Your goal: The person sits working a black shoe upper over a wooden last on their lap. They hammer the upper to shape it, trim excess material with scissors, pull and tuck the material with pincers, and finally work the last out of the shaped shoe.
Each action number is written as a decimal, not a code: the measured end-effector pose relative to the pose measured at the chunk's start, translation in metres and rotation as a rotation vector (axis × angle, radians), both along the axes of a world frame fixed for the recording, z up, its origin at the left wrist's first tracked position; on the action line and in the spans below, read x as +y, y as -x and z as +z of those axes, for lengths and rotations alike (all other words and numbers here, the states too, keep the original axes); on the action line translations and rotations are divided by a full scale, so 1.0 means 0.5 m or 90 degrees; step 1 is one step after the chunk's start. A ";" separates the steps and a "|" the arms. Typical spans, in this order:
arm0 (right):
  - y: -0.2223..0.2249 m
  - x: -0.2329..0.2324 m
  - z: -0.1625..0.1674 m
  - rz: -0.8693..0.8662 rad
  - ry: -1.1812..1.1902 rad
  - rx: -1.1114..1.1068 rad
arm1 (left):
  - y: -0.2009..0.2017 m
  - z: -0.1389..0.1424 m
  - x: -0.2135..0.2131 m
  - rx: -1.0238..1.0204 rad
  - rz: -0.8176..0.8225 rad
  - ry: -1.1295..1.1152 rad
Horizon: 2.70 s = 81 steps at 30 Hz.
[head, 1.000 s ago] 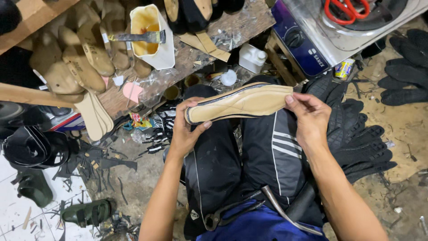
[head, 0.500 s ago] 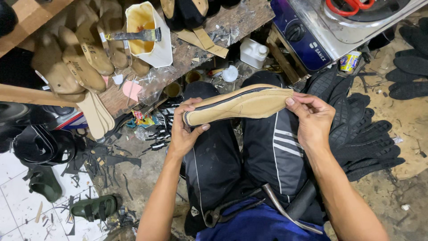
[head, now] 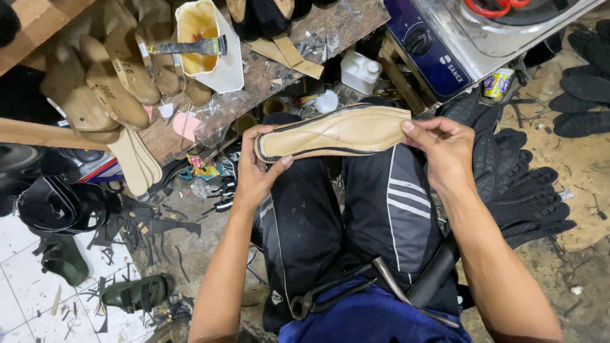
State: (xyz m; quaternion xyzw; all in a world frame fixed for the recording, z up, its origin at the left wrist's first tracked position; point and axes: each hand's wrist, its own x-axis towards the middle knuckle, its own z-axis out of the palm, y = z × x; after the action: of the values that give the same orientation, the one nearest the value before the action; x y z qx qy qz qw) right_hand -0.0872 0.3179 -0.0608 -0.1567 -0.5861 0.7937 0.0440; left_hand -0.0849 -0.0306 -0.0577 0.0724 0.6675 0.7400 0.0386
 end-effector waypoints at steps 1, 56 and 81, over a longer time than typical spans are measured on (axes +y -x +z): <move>0.001 -0.001 0.002 0.002 0.003 0.000 | 0.003 0.001 0.000 -0.015 0.001 -0.014; 0.012 0.020 -0.044 0.068 0.018 0.032 | -0.013 0.048 -0.019 0.108 0.026 0.105; 0.490 -0.139 0.036 0.224 -0.716 0.366 | -0.005 0.029 -0.039 0.051 -0.005 0.004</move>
State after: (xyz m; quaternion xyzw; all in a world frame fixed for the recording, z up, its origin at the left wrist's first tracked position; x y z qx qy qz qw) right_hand -0.3323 0.2486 -0.0427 0.2066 -0.8935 0.3720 0.1435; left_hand -0.0826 -0.0501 -0.0430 0.1045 0.6709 0.7341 0.0145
